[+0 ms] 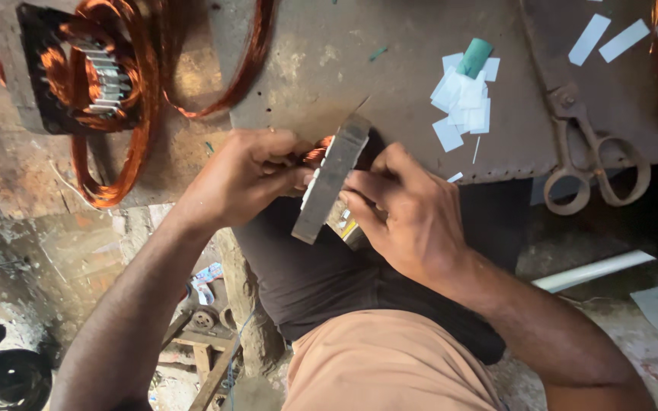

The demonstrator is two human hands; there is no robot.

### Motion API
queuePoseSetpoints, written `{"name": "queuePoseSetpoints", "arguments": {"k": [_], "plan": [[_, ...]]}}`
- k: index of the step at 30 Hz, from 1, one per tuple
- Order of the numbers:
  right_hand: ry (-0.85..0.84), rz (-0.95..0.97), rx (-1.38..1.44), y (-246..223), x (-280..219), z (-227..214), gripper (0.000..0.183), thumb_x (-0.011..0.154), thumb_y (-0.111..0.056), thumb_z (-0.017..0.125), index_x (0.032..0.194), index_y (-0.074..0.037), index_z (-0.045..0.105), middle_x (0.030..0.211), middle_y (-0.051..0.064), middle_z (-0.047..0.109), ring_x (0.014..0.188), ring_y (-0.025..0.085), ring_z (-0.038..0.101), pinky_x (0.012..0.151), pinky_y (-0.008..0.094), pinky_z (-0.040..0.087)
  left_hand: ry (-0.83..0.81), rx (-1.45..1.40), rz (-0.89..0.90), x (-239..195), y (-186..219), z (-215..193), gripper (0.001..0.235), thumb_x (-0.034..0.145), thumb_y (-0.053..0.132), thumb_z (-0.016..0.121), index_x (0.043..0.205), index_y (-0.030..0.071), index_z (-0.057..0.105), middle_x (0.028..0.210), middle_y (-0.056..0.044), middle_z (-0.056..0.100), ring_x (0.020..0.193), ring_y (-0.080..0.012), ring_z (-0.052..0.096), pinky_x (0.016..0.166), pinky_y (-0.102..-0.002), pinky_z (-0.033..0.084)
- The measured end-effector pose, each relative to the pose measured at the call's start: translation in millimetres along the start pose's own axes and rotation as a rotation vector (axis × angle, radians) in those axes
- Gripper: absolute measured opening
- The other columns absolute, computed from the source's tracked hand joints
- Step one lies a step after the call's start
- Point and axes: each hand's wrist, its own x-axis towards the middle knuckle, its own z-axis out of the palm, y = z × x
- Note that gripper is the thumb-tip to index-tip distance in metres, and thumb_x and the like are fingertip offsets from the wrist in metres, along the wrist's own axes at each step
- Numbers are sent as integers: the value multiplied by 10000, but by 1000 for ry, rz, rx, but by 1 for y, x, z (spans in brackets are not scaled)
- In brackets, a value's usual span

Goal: The person winds copper wire around a stator core and inserts white insulation paper into the slots by hand and using a thin metal tool. They manipulate the motor components on a workbench, occasionally using scissors to cut material.

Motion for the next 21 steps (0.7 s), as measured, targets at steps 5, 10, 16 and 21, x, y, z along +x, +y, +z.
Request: {"name": "queuePoseSetpoints", "arguments": {"k": [5, 10, 16, 21], "plan": [[-29, 2, -60, 1, 0, 1, 177, 882, -152, 825, 998, -65, 723, 933, 92, 592, 753, 270, 681, 651, 409, 533, -7, 193, 230, 1, -5, -7, 198, 882, 94, 794, 1022, -14, 703, 852, -112, 705, 771, -185, 683, 673, -332, 528], [-37, 22, -15, 1, -2, 3, 194, 868, -153, 839, 990, -80, 706, 927, 72, 598, 708, 225, 689, 624, 376, 538, 70, 351, 170, -3, -6, 1, 184, 893, 64, 762, 1014, -12, 646, 825, -137, 673, 745, -241, 666, 654, -374, 496], [62, -38, -94, 4, -6, 11, 201, 848, -180, 884, 938, -98, 724, 851, 55, 590, 685, 241, 650, 607, 394, 500, 78, 208, 224, -6, -5, 2, 247, 887, 96, 770, 1092, -6, 675, 859, -125, 670, 762, -219, 694, 663, -349, 532], [101, -87, -93, 8, -8, 14, 203, 832, -181, 897, 962, -112, 757, 809, 38, 580, 660, 218, 627, 587, 390, 481, 19, 180, 179, -3, 1, -1, 227, 877, 114, 799, 1023, -23, 693, 828, -96, 657, 753, -148, 650, 659, -316, 526]]}}
